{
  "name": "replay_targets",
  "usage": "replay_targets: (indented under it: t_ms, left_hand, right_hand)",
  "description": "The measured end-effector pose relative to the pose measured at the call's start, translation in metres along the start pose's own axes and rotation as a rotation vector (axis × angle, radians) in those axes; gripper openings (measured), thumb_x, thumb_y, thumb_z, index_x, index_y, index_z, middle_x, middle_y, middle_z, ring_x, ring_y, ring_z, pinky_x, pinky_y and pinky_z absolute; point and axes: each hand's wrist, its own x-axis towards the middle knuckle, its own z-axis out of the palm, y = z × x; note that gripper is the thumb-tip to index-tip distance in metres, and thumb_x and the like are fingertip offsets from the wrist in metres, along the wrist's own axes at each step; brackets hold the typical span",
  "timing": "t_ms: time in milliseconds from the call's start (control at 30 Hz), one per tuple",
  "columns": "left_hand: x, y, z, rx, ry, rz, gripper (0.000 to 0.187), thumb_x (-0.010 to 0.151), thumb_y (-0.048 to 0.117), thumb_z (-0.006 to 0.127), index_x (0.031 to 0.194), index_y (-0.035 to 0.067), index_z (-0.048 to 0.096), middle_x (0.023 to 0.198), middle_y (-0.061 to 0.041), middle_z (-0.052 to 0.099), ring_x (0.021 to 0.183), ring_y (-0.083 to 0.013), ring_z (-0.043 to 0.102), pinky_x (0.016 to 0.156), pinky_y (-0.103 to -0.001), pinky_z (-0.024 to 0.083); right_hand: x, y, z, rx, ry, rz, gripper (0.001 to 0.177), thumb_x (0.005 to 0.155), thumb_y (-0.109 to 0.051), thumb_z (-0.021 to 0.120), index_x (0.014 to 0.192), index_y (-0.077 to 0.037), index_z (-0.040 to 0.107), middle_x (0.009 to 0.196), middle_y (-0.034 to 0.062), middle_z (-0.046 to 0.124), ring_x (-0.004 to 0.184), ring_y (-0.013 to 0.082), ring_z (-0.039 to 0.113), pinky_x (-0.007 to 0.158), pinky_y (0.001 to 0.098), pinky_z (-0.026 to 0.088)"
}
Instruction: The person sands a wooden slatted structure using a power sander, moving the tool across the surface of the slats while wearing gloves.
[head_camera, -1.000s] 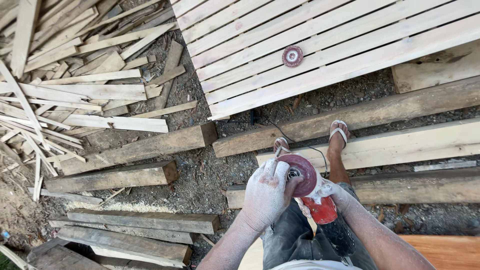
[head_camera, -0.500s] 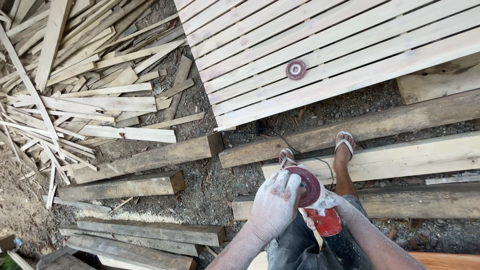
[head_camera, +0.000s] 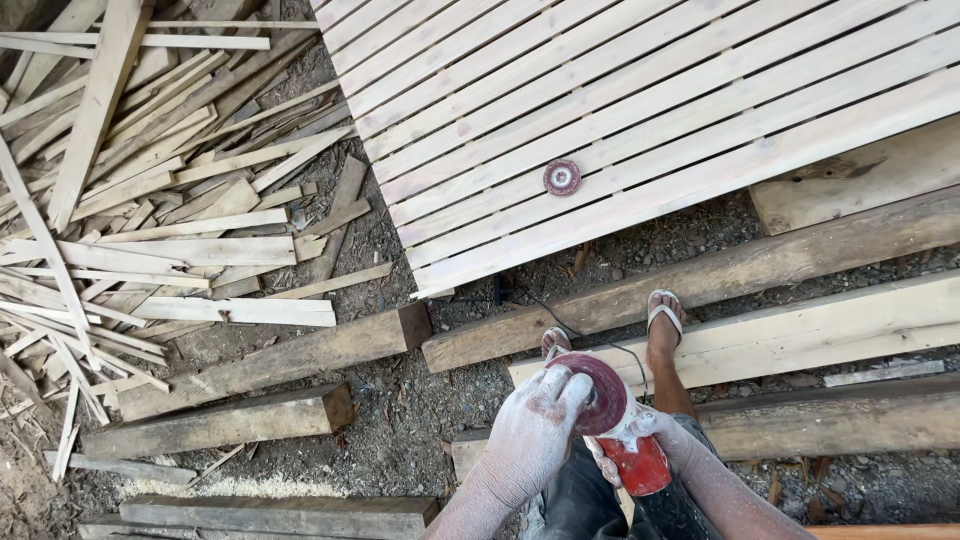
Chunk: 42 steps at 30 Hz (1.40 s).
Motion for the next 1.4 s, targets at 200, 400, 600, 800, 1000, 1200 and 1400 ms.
replay_targets:
  t_ms: [200, 400, 600, 800, 1000, 1200, 1400]
  left_hand:
    - [0.011, 0.007, 0.002, -0.032, -0.046, -0.217, 0.027, 0.094, 0.020, 0.071, 0.109, 0.001, 0.057, 0.109, -0.020, 0.061, 0.101, -0.0380, 0.064, 0.086, -0.047, 0.053]
    - [0.005, 0.013, -0.001, -0.007, 0.061, -0.073, 0.032, 0.087, 0.011, 0.070, 0.116, 0.003, 0.059, 0.115, -0.018, 0.063, 0.107, -0.0375, 0.064, 0.090, -0.047, 0.052]
    - [0.002, 0.004, 0.004, -0.015, 0.013, -0.030, 0.040, 0.086, 0.008, 0.071, 0.123, 0.003, 0.059, 0.120, -0.019, 0.063, 0.115, -0.0376, 0.063, 0.094, -0.045, 0.053]
    - [0.004, 0.000, 0.011, -0.025, -0.005, -0.061, 0.034, 0.091, 0.011, 0.069, 0.123, 0.001, 0.059, 0.119, -0.020, 0.062, 0.115, -0.0385, 0.063, 0.091, -0.045, 0.054]
    - [-0.001, -0.002, 0.011, 0.015, 0.064, -0.018, 0.038, 0.087, 0.008, 0.067, 0.124, 0.001, 0.060, 0.121, -0.021, 0.062, 0.116, -0.0379, 0.063, 0.092, -0.044, 0.054]
    - [0.007, 0.008, 0.003, -0.022, 0.024, -0.255, 0.028, 0.093, 0.019, 0.073, 0.107, 0.000, 0.058, 0.109, -0.020, 0.061, 0.099, -0.0370, 0.065, 0.081, -0.046, 0.054]
    - [0.002, 0.010, -0.006, -0.079, 0.182, -0.200, 0.027, 0.090, 0.014, 0.074, 0.112, 0.004, 0.062, 0.109, -0.018, 0.065, 0.099, -0.0375, 0.066, 0.084, -0.046, 0.054]
  right_hand:
    - [0.001, 0.004, -0.020, -0.015, -0.045, 0.007, 0.072, 0.074, -0.035, 0.077, 0.126, 0.009, 0.054, 0.098, 0.0255, 0.068, 0.078, 0.0350, 0.073, 0.067, 0.0462, 0.063]
    - [0.001, 0.004, -0.019, 0.033, -0.053, 0.023, 0.073, 0.075, -0.035, 0.076, 0.127, 0.010, 0.052, 0.099, 0.0264, 0.067, 0.078, 0.0348, 0.073, 0.068, 0.0458, 0.064]
    - [0.004, 0.000, -0.011, 0.009, -0.068, 0.027, 0.074, 0.075, -0.036, 0.076, 0.128, 0.009, 0.050, 0.098, 0.0269, 0.067, 0.076, 0.0344, 0.073, 0.068, 0.0453, 0.063]
    - [0.007, 0.003, -0.020, 0.050, -0.143, 0.030, 0.070, 0.080, -0.035, 0.077, 0.127, 0.011, 0.051, 0.100, 0.0259, 0.066, 0.079, 0.0346, 0.072, 0.071, 0.0452, 0.062]
    - [0.004, 0.002, -0.028, 0.063, -0.057, 0.067, 0.072, 0.075, -0.037, 0.079, 0.124, 0.009, 0.054, 0.097, 0.0242, 0.067, 0.076, 0.0351, 0.072, 0.068, 0.0464, 0.062]
    - [0.009, 0.008, -0.031, 0.076, -0.123, 0.076, 0.073, 0.077, -0.036, 0.079, 0.125, 0.011, 0.052, 0.099, 0.0240, 0.067, 0.080, 0.0345, 0.072, 0.072, 0.0457, 0.061]
    - [0.020, -0.003, -0.005, 0.069, -0.137, 0.070, 0.075, 0.073, -0.036, 0.079, 0.127, 0.008, 0.051, 0.099, 0.0233, 0.065, 0.079, 0.0341, 0.072, 0.071, 0.0457, 0.061]
